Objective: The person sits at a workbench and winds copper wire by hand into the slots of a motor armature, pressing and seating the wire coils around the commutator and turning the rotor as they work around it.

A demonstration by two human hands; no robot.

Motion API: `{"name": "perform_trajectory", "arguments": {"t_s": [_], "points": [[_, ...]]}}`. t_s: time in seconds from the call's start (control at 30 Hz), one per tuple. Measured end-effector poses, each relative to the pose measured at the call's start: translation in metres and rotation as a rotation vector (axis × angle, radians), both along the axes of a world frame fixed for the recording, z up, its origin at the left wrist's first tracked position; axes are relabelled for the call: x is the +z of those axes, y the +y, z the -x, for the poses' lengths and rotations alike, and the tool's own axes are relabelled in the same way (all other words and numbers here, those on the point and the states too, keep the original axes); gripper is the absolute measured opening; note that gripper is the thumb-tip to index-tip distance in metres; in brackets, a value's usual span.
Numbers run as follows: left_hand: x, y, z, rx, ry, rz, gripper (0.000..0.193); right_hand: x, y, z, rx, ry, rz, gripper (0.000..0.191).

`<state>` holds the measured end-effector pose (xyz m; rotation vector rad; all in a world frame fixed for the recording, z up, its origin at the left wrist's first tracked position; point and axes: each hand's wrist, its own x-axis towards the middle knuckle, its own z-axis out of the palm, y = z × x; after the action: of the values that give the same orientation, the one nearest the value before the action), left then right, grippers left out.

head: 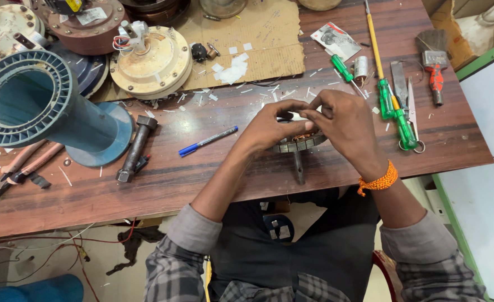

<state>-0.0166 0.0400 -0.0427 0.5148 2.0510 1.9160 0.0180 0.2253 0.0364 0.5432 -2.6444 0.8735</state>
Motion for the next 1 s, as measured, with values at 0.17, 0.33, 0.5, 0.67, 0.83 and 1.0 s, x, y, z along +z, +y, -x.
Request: {"name": "perform_trajectory", "arguments": {"t_s": [0.17,0.33,0.5,0.67,0.83,1.0], "points": [[-0.005,-0.004,0.003,-0.068,0.015,-0.009,0.022,0.012,-0.008,-0.009,-0.024,-0.069,-0.036,0.02],[0.001,-0.023,-0.002,-0.137,0.134,-0.082,0.016,0.024,-0.007,-0.043,0.104,-0.098,0.005,0.018],[0.015,-0.034,-0.01,-0.085,0.203,0.063,0.016,0.008,-0.01,-0.072,0.208,0.107,0.025,0.017],[0.021,-0.031,-0.013,-0.035,0.241,0.139,0.019,-0.03,-0.012,-0.085,0.047,-0.073,0.076,0.015],[0.035,-0.038,-0.02,-0.078,0.272,0.087,0.02,-0.075,-0.016,-0.092,-0.064,-0.146,0.264,0.01],[0.056,-0.038,-0.065,0.091,0.792,0.327,0.048,-0.094,-0.006,-0.094,-0.086,-0.07,0.429,0.006]]}}
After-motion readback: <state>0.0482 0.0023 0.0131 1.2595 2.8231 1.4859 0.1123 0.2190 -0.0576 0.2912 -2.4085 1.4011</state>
